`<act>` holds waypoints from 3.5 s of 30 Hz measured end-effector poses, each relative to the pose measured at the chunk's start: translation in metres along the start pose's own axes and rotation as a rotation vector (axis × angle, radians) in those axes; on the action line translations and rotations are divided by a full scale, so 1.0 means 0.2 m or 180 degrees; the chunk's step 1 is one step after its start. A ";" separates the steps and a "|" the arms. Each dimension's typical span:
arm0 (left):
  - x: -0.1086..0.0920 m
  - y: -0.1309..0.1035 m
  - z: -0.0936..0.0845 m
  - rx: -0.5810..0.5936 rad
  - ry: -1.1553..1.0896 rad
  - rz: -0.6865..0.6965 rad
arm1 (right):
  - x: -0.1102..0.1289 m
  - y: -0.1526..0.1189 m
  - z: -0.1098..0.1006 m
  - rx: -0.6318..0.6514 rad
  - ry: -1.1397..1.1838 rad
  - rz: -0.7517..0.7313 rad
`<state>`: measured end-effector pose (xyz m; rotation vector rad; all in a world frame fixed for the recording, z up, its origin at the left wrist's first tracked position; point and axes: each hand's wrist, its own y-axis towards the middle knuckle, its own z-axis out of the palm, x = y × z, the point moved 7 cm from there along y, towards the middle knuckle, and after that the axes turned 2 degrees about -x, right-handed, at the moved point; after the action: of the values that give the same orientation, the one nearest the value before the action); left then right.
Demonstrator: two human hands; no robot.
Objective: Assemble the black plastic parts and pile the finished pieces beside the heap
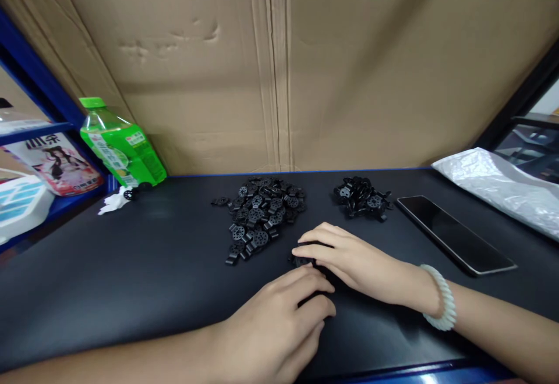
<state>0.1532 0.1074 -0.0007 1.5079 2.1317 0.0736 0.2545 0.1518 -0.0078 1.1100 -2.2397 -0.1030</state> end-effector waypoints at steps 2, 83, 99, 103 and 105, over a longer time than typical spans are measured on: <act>0.00 -0.01 0.00 0.0000 0.0094 0.0001 | -0.03 0.01 -0.01 -0.0151 0.0016 0.0024; 0.21 -0.04 -0.05 -0.1080 -0.0864 -0.1315 | -0.11 -0.06 -0.33 -0.1324 -0.1887 0.1167; 0.17 -0.03 -0.04 -0.0867 -0.0264 -0.0916 | -0.01 -0.03 -0.19 -0.0844 -0.0904 0.0873; 0.22 0.00 -0.03 -0.0834 -0.0200 -0.0996 | -0.02 -0.03 -0.15 -0.0834 -0.0552 0.0880; 0.25 0.01 -0.02 -0.0743 -0.0206 -0.1034 | -0.02 -0.02 -0.13 -0.0797 -0.0454 0.0852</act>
<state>0.1409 0.1529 -0.0151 1.0080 2.2007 0.1499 0.2731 0.1567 0.0096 0.6835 -2.4002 -0.3496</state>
